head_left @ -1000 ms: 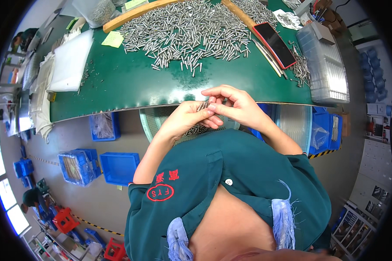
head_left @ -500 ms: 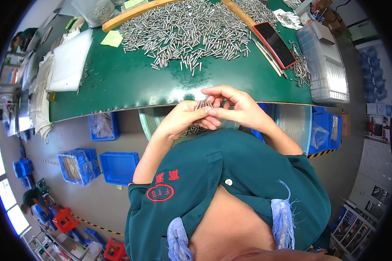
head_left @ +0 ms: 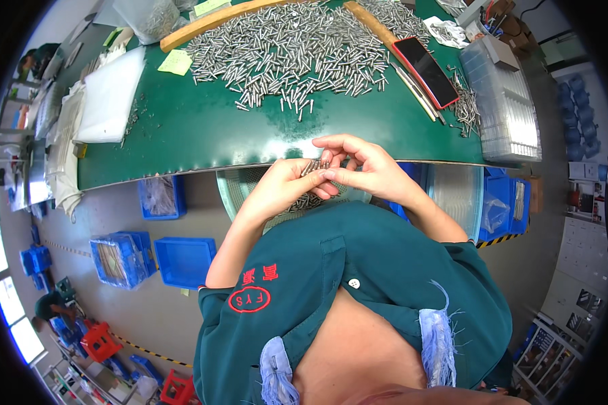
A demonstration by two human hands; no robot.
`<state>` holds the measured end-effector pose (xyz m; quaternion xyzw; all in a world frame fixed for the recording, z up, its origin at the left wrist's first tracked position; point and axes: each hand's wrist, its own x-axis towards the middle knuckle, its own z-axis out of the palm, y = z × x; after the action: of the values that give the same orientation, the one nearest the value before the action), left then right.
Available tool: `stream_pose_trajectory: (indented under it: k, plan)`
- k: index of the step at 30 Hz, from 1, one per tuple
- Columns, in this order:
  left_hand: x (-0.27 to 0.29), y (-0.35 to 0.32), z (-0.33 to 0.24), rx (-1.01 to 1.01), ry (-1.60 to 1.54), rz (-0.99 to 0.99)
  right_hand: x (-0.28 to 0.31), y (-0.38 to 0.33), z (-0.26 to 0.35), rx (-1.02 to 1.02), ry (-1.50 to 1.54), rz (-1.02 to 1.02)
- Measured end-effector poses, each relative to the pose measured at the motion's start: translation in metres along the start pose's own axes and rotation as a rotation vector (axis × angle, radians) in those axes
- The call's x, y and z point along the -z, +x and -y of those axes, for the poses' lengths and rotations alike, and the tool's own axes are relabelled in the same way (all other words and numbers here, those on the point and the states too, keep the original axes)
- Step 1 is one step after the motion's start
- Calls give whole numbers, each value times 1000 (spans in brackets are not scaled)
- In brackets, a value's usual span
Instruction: Inspecting and sorting small metal components on a workbench.
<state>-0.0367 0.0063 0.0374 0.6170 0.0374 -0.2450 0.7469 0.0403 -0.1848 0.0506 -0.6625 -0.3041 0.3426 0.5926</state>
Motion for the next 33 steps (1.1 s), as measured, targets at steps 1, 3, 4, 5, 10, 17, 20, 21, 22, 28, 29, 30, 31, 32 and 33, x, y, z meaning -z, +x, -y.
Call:
stream_pose_trajectory:
  k: [1,3,4,5,10,17,20,21,22,28,29,30,31,32,33]
  plan:
    - [0,0,0,7,7,-7,0,0,0,1,0,0]
    - [1,1,1,8,-6,0,-2,1,1,20,-15,-17]
    - [2,1,2,10,-20,7,-3,2,1,21,-16,-16]
    - [2,1,3,10,-20,7,-4,3,1,30,-60,-29]
    - [-3,-3,1,-67,270,-47,-7,8,-13,75,-179,-48]
    - [9,-14,0,-91,50,21,0,12,-24,-334,647,-6]
    - [25,-21,-2,-160,107,-30,0,11,-29,-412,936,-23]
    - [29,-22,-1,-165,88,-51,0,10,-27,-435,991,-22]
    - [34,-24,0,-170,71,-73,-1,9,-26,-459,1048,-19]
    - [40,-28,-6,-204,9,-58,-2,9,-21,-374,257,126]
    - [39,-27,-6,-190,14,-45,-6,9,-18,-231,275,124]
    - [38,-27,-6,-193,16,-54,-8,11,-21,-229,276,132]
    - [37,-26,-6,-193,16,-56,-9,11,-26,-165,313,84]
    - [36,-25,-7,-180,10,-37,-10,12,-28,-100,351,36]
    - [34,-25,-8,-166,5,-19,-6,13,-27,-95,331,44]
